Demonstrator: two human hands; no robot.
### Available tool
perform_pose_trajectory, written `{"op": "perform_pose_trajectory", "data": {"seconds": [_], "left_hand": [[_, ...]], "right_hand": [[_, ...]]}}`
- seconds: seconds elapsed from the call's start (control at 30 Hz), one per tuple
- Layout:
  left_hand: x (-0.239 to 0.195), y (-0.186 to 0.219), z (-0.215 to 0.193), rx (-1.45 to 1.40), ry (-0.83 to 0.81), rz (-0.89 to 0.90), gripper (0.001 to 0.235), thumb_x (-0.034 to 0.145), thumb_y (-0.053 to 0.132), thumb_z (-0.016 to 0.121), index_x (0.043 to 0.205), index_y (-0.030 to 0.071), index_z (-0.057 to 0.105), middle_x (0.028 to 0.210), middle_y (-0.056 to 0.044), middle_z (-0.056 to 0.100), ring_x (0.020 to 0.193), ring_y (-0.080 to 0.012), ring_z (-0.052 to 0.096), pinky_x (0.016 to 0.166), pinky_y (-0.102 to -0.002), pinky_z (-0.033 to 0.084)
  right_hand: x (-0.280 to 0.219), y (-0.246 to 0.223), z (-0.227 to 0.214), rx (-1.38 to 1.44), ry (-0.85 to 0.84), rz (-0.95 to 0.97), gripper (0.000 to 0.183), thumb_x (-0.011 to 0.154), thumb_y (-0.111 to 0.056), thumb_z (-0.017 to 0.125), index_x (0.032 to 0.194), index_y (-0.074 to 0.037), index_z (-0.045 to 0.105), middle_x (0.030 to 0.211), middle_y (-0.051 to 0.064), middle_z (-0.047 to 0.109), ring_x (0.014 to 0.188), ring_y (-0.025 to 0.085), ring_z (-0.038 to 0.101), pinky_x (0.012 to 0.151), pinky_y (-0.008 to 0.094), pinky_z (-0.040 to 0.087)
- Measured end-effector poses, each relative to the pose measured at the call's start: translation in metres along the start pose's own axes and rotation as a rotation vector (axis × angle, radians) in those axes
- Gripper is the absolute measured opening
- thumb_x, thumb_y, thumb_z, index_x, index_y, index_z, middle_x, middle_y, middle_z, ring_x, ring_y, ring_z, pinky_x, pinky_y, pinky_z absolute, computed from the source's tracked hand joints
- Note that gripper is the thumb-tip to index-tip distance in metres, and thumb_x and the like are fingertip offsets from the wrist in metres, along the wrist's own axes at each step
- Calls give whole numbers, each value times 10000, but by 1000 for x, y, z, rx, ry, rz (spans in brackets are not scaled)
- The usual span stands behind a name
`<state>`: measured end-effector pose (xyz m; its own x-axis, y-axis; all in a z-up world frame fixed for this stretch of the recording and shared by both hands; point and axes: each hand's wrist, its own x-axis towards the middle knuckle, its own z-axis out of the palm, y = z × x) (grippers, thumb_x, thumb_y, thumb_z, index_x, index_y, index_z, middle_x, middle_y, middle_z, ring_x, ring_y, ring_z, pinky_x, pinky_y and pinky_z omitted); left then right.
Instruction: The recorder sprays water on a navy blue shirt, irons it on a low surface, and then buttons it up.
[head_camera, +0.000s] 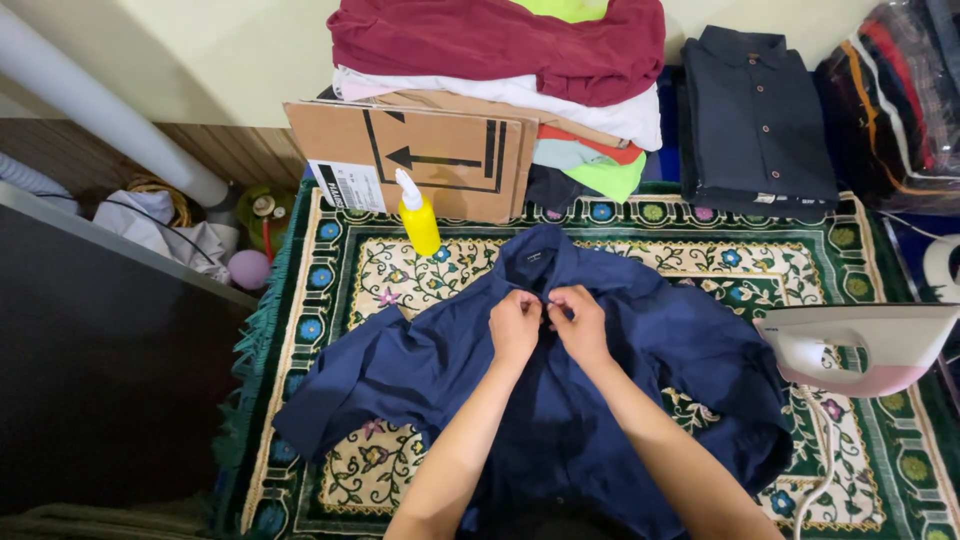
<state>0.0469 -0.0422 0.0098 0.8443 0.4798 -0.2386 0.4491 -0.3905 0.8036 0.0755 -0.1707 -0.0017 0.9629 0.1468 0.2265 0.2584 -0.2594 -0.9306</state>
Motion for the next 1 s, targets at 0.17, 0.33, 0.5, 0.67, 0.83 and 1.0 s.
{"op": "perform_pose_trajectory", "data": {"seconds": [0.17, 0.33, 0.5, 0.67, 0.83, 1.0], "left_hand": [[7, -4, 1, 12, -60, -26, 100, 890, 257, 645, 842, 259, 733, 687, 51, 743, 868, -246, 751, 796, -402, 587], [14, -13, 13, -28, -126, -37, 106, 894, 194, 643, 845, 220, 734, 707, 35, 756, 811, -219, 762, 803, -371, 576], [26, -25, 19, -67, -87, -69, 80, 884, 189, 684, 890, 234, 750, 751, 22, 753, 859, -229, 758, 799, -359, 583], [27, -31, 21, -87, -77, -16, 110, 855, 164, 706, 911, 229, 775, 808, -31, 763, 909, -281, 747, 811, -397, 593], [24, -34, 22, -64, -101, -12, 163, 816, 281, 742, 957, 210, 784, 878, -71, 771, 957, -304, 740, 837, -404, 599], [27, -37, 28, -57, -83, -52, 213, 847, 271, 674, 952, 105, 756, 921, -163, 761, 997, -384, 723, 872, -472, 591]], "right_hand": [[-3, -12, -1, -237, 35, -209, 188, 807, 37, 744, 921, -111, 764, 826, 57, 657, 784, 244, 720, 609, 335, 632], [-3, 5, 5, -62, 68, -35, 183, 800, 94, 753, 913, -48, 778, 807, 130, 678, 725, 261, 714, 523, 360, 638], [-4, 21, 7, 297, -35, 256, 181, 860, 118, 718, 1011, 32, 768, 907, 195, 703, 775, 289, 716, 614, 514, 659], [2, 8, 0, 374, -115, 429, 134, 903, 64, 677, 1006, 26, 754, 914, 185, 711, 822, 283, 725, 712, 490, 660], [1, 51, 14, 121, -147, 341, 127, 841, 4, 757, 965, -18, 762, 860, 156, 714, 750, 213, 703, 639, 394, 659], [-5, 59, 19, -86, -166, 187, 198, 780, -52, 799, 956, -142, 789, 848, 97, 760, 828, 240, 756, 706, 400, 616]]}}
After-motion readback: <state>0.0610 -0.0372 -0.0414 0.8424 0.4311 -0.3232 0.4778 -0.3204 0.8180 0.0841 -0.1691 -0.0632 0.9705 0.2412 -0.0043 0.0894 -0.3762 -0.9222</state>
